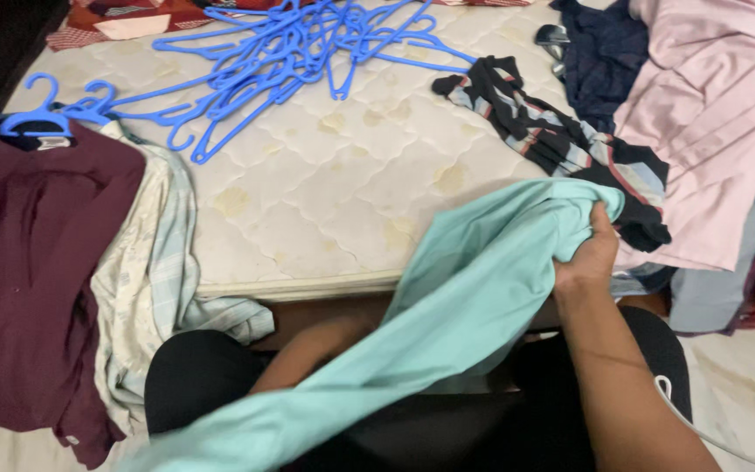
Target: The person sits on the floor and buttons a maroon long-sleeve shirt, then places it aside. They then unfold a light blue long-sleeve shirt, button it, and place a blue hanger on it.
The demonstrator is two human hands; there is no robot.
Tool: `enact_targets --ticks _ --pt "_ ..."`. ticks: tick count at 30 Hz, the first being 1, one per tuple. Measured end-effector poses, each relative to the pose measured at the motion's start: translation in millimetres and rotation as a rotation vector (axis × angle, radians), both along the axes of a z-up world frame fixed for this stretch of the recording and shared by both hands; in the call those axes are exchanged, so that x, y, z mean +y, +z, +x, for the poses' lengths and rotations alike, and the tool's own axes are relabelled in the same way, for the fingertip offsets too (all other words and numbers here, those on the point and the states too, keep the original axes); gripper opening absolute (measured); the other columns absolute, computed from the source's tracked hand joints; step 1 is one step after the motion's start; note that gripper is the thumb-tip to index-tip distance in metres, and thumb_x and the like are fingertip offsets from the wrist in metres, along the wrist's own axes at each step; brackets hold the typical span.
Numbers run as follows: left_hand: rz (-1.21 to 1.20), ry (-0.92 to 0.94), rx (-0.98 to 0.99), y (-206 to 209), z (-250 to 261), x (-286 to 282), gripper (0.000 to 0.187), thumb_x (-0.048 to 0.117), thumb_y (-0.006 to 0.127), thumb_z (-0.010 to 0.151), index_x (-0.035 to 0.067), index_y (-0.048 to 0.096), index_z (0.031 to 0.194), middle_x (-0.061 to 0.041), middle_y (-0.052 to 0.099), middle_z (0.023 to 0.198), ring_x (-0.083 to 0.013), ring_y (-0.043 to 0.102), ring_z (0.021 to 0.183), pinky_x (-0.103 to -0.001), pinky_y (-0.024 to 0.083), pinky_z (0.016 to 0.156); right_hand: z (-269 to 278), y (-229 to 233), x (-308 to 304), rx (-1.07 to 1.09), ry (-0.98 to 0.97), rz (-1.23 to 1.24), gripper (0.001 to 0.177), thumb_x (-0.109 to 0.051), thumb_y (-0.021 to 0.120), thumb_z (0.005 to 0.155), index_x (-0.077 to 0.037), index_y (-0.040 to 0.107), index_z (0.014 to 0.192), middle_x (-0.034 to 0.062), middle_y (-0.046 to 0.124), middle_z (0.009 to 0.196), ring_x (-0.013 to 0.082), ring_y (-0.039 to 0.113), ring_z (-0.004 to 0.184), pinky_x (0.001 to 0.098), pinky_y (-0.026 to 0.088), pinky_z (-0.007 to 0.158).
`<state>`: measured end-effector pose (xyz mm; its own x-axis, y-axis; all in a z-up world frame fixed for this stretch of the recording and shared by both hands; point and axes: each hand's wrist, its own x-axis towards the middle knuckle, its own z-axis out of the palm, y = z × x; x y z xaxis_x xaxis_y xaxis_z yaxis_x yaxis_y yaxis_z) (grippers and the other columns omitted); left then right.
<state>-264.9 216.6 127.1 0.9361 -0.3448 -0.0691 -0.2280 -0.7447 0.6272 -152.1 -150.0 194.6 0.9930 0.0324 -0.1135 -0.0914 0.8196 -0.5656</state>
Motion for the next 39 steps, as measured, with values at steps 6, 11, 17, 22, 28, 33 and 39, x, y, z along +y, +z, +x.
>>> enact_targets --ticks 6,11,17,22,28,33,39 --pt "-1.119 -0.867 0.841 81.0 -28.8 -35.4 0.098 0.077 0.051 0.087 0.001 0.044 0.148 -0.027 0.052 0.146 -0.0424 0.061 0.121 -0.058 0.048 0.106 -12.3 9.7 7.8 -0.047 -0.097 -0.058 0.053 -0.047 0.044 0.105 -0.010 0.056 0.140 0.0107 0.066 0.137 0.0322 0.061 0.130 0.0564 0.043 0.116" --pt "-1.610 0.046 0.196 72.6 -8.6 40.6 0.126 0.092 0.040 0.072 0.004 0.016 0.158 -0.031 0.047 0.155 -0.0454 0.053 0.137 -0.062 0.039 0.117 -28.8 29.4 27.2 -0.498 0.446 -0.164 0.074 -0.054 0.048 0.105 -0.016 0.034 0.168 0.0123 0.061 0.147 0.0253 0.054 0.126 0.0419 0.040 0.111" --pt "-1.344 0.768 -0.006 -8.9 11.9 132.6 0.110 0.074 0.051 0.087 0.011 0.002 0.163 -0.016 0.031 0.165 -0.0346 0.038 0.149 -0.054 0.031 0.121 -11.5 -6.8 38.7 -0.475 0.403 -0.985 0.083 -0.050 0.060 0.093 -0.012 0.031 0.161 0.0180 0.057 0.147 0.0263 0.062 0.124 0.0417 0.048 0.101" --pt "-0.047 0.633 -0.090 -32.5 14.4 66.8 0.109 0.052 0.081 0.082 0.007 0.018 0.159 -0.024 0.032 0.160 -0.0414 0.032 0.147 -0.055 0.032 0.115 -28.7 -43.2 73.2 -0.476 0.356 -1.594 0.081 -0.041 0.074 0.089 -0.010 0.039 0.155 0.0213 0.058 0.137 0.0276 0.070 0.101 0.0365 0.057 0.087" --pt "0.169 0.775 -0.406 -22.2 20.3 39.9 0.055 0.032 0.080 0.077 0.006 0.063 0.122 -0.016 0.066 0.123 -0.0400 0.053 0.123 -0.060 0.042 0.099 -30.8 -61.1 85.4 -0.541 0.009 -1.687 0.062 -0.032 0.081 0.082 -0.005 0.059 0.132 0.0155 0.065 0.104 0.0222 0.068 0.077 0.0355 0.056 0.074" --pt "-0.044 0.891 -0.599 -20.6 21.1 63.1 0.029 0.022 0.075 0.083 0.002 0.069 0.103 -0.021 0.068 0.100 -0.0395 0.061 0.105 -0.052 0.048 0.092 3.6 -94.1 49.0 -0.324 0.091 -1.647 0.024 -0.020 0.066 0.097 -0.007 0.078 0.112 0.0109 0.071 0.078 0.0177 0.060 0.067 0.0340 0.051 0.065" --pt "-0.325 1.067 -0.454 -14.2 16.3 87.5 0.027 0.022 0.070 0.089 0.000 0.063 0.104 -0.020 0.067 0.086 -0.0363 0.063 0.077 -0.043 0.050 0.076 10.7 -89.6 26.2 -0.325 0.022 -1.289 0.028 -0.023 0.065 0.098 -0.001 0.068 0.117 0.0091 0.072 0.097 0.0170 0.066 0.074 0.0300 0.054 0.067"
